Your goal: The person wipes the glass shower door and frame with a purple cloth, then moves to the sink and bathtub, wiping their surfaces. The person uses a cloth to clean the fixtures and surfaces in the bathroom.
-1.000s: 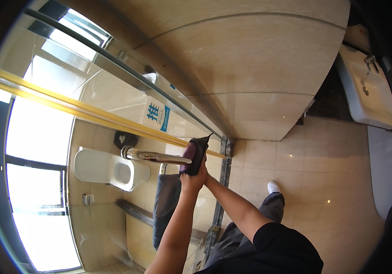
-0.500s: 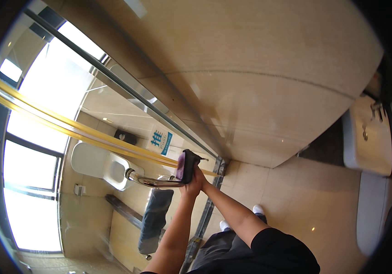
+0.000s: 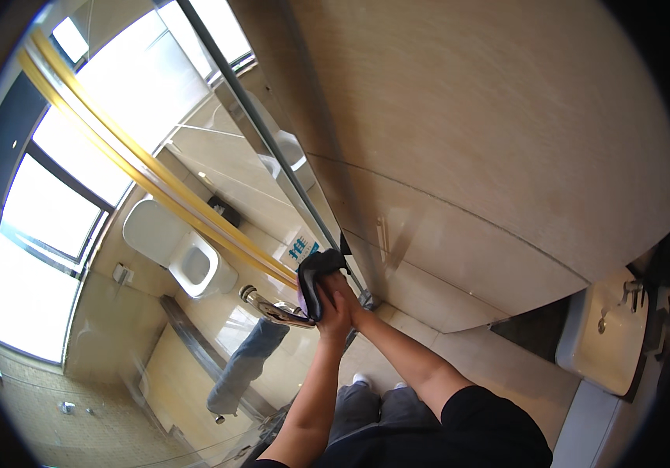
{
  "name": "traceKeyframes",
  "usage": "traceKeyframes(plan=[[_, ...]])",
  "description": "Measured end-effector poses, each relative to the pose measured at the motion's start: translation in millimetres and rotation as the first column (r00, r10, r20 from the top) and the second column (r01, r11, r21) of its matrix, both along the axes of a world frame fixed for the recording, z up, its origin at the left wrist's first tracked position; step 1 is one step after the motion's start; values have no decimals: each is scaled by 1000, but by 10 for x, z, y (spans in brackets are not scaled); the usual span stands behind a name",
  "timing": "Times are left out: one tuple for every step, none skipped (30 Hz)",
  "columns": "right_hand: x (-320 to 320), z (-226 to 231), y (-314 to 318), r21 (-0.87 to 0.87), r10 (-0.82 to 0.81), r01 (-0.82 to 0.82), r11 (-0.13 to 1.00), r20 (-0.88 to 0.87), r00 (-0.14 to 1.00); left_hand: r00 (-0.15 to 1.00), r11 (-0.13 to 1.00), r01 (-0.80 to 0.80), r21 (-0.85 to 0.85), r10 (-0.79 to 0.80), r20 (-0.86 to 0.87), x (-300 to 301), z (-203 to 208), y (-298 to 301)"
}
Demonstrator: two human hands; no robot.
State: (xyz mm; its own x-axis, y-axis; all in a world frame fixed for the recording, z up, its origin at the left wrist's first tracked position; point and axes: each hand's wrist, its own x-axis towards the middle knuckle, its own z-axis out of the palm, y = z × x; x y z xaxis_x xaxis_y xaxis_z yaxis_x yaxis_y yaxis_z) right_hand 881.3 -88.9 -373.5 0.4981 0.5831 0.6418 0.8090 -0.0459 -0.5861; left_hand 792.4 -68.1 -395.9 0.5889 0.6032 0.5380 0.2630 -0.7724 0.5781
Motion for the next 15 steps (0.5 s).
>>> traceKeyframes(plan=[[13, 75, -35, -1, -17, 17, 1000, 27, 999, 999, 999, 32, -37, -31, 32, -4, 74, -9], [32, 162, -66, 34, -48, 46, 998, 32, 998, 994, 995, 79, -55, -75, 79, 23, 163, 1], [34, 255, -111, 77, -78, 76, 994, 26, 997, 969, 980, 187, -62, -174, 177, 53, 254, -12], [63, 365, -127, 118, -111, 108, 987, 20, 994, 970, 970, 216, -114, -199, 143, 56, 356, -22], [93, 485, -144, 160, -143, 139, 977, 13, 990, 952, 951, 284, -124, -264, 154, 102, 466, 8], [144, 624, -133, 216, -179, 175, 961, -1, 984, 928, 926, 354, -134, -330, 174, 180, 594, 81], [244, 781, -97, 230, -151, 165, 959, -76, 986, 910, 922, 387, -21, -379, 165, 311, 733, 167], [370, 936, -49, 237, -212, 203, 950, 14, 977, 905, 922, 387, 1, -380, 191, 456, 867, 232], [498, 1078, 10, 252, -262, 232, 939, 91, 961, 894, 920, 392, 12, -384, 231, 592, 993, 287], [629, 1188, 65, 222, -310, 274, 936, 150, 939, 880, 913, 407, -5, -390, 272, 730, 1098, 340], [756, 1262, 119, 175, -293, 266, 948, 150, 944, 857, 902, 429, -57, -386, 340, 868, 1173, 369], [833, 1284, 152, 191, -257, 219, 957, 208, 944, 878, 924, 383, 9, -367, 309, 942, 1214, 407], [916, 1270, 185, 164, -223, 186, 969, 252, 942, 896, 939, 335, 81, -344, 281, 1022, 1225, 452], [984, 1209, 207, 134, -189, 156, 979, 292, 938, 907, 943, 290, 161, -325, 268, 1075, 1191, 487], [993, 1086, 184, 56, -219, 212, 976, 340, 915, 880, 947, 304, 103, -320, 351, 1108, 1101, 451]])
